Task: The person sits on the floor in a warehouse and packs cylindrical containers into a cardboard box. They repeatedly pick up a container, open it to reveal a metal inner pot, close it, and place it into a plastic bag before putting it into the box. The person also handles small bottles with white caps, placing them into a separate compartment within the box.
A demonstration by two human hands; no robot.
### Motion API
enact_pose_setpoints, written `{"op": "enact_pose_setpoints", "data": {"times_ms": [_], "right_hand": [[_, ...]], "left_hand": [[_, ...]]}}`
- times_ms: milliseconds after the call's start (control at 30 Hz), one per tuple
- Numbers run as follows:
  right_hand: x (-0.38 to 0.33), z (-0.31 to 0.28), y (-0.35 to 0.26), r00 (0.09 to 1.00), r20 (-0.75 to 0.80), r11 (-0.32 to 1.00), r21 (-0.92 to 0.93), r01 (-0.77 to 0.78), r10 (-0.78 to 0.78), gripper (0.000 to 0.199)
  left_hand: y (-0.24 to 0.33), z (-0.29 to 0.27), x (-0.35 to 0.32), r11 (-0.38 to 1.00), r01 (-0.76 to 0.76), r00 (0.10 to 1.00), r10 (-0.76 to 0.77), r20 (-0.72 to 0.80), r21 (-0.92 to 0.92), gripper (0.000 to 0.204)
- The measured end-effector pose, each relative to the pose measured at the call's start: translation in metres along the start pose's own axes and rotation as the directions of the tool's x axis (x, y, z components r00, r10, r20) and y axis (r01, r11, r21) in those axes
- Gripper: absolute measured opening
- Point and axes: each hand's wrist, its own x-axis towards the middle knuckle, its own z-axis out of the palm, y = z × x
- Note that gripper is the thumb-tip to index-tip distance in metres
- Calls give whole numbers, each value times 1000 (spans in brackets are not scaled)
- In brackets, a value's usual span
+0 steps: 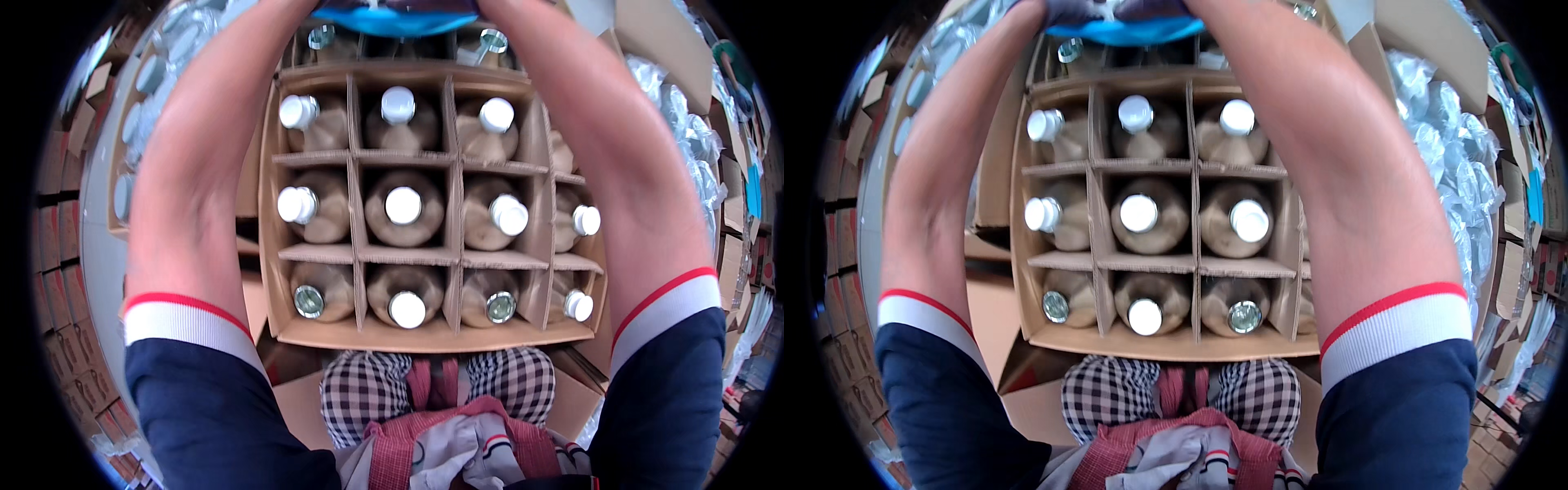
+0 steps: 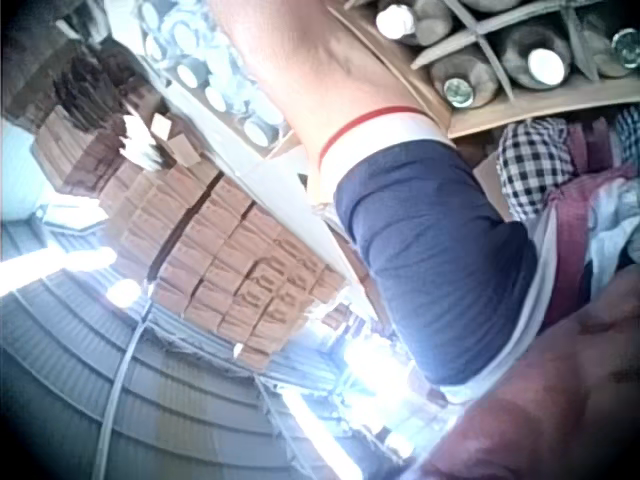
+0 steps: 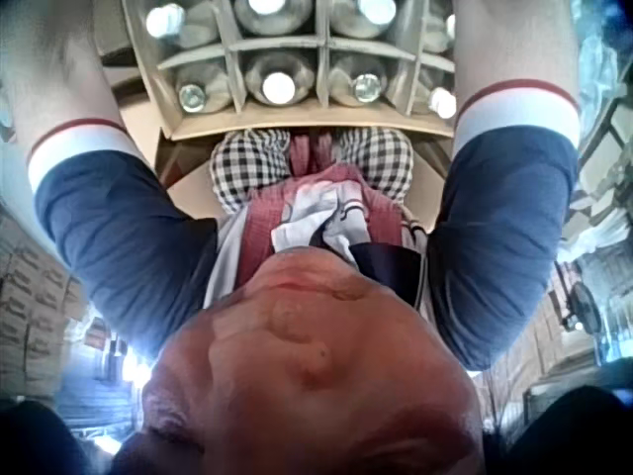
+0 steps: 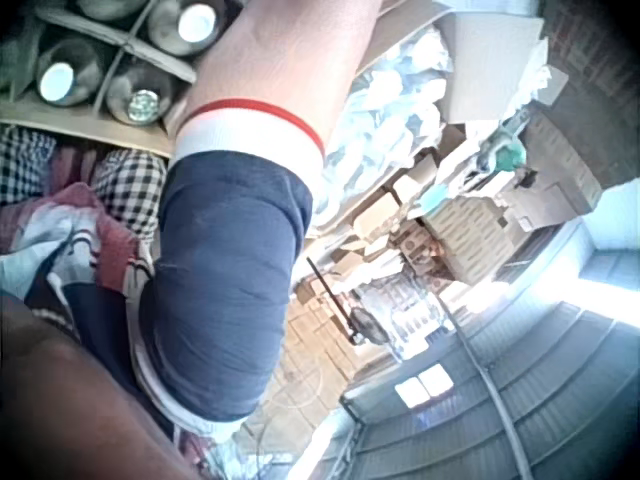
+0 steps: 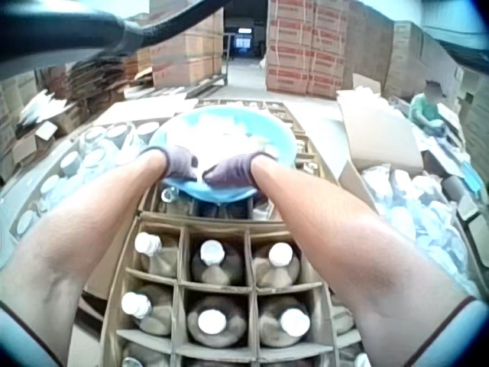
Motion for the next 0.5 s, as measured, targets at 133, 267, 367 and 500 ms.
{"op": "enact_pose_setpoints", "data": {"times_ms": [133, 267, 367, 500], "right_hand": [[-5, 4, -49, 901, -434, 896, -407, -175, -21, 35], [-40, -2, -59, 899, -379, 975, 37, -220, 217, 44], [-193, 3, -128, 816, -441, 884, 434, -171, 374, 43], [-340, 78, -192, 954, -98, 857, 473, -205, 282, 48]], "left_hand": [[23, -19, 0, 995, 85, 994, -88, -68, -44, 42], [83, -79, -181, 727, 33, 945, -247, -216, -686, 32], [89, -17, -316, 654, 20, 998, -64, -29, -756, 36], [175, 31, -416, 722, 349, 934, -215, 286, -597, 56]]}}
